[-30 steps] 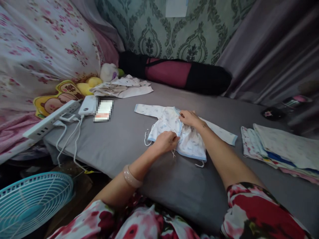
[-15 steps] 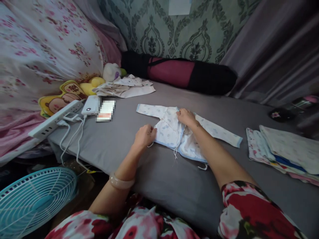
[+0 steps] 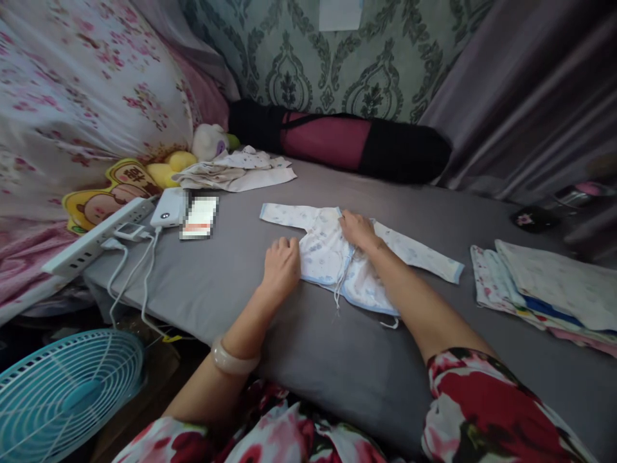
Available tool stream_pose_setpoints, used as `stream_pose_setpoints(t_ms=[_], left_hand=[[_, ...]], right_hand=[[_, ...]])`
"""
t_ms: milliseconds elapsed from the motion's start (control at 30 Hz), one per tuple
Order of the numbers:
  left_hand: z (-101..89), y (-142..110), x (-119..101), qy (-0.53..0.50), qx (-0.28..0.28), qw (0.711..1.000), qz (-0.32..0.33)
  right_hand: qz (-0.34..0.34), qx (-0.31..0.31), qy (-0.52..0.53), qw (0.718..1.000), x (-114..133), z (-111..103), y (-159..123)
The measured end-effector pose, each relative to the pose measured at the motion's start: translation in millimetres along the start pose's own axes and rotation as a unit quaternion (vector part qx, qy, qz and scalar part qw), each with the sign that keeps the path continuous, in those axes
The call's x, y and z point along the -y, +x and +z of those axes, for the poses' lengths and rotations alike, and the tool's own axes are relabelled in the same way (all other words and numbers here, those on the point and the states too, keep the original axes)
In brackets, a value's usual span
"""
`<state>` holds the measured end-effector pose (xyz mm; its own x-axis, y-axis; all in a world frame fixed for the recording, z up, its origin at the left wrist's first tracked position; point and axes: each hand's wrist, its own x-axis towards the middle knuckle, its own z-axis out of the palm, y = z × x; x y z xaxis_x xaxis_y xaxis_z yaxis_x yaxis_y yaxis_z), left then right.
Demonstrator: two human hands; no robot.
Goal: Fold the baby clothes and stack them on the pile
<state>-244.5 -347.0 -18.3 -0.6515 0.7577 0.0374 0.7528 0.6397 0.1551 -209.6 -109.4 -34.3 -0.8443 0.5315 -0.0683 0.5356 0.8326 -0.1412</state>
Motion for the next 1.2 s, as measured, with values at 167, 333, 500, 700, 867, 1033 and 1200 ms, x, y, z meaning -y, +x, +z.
stream_pose_setpoints(t_ms=[167, 333, 500, 700, 867, 1033, 1200], left_hand=[[-2.8, 7, -18, -0.108, 0.037, 0.980, 0.163], [8.6, 19, -42, -0.217, 0.047, 0.931, 0.291], [26.0, 28, -51, -0.228, 0.071, 0.943, 0.233], [37.9, 34, -45, -0.279, 0.066, 0.932, 0.220], [33.2, 38, -48, -0.288, 0.093, 0.930, 0.207], [27.0, 35, -56, -0.265, 0.106, 0.932, 0.225], [27.9, 30, -67, -0.230, 0.101, 0.952, 0.173]], right_hand=[[-0.075, 0.086, 0.065, 0.991, -32, -21, 1], [-0.084, 0.118, 0.027, 0.989, -54, -28, -19], [-0.107, 0.107, -0.026, 0.988, -61, -29, -31], [-0.123, 0.109, 0.131, 0.978, -74, -37, -24], [-0.038, 0.114, 0.325, 0.938, -74, -41, -27], [-0.042, 0.172, 0.378, 0.909, -76, -42, -29], [-0.056, 0.207, 0.388, 0.896, -79, -43, -27]])
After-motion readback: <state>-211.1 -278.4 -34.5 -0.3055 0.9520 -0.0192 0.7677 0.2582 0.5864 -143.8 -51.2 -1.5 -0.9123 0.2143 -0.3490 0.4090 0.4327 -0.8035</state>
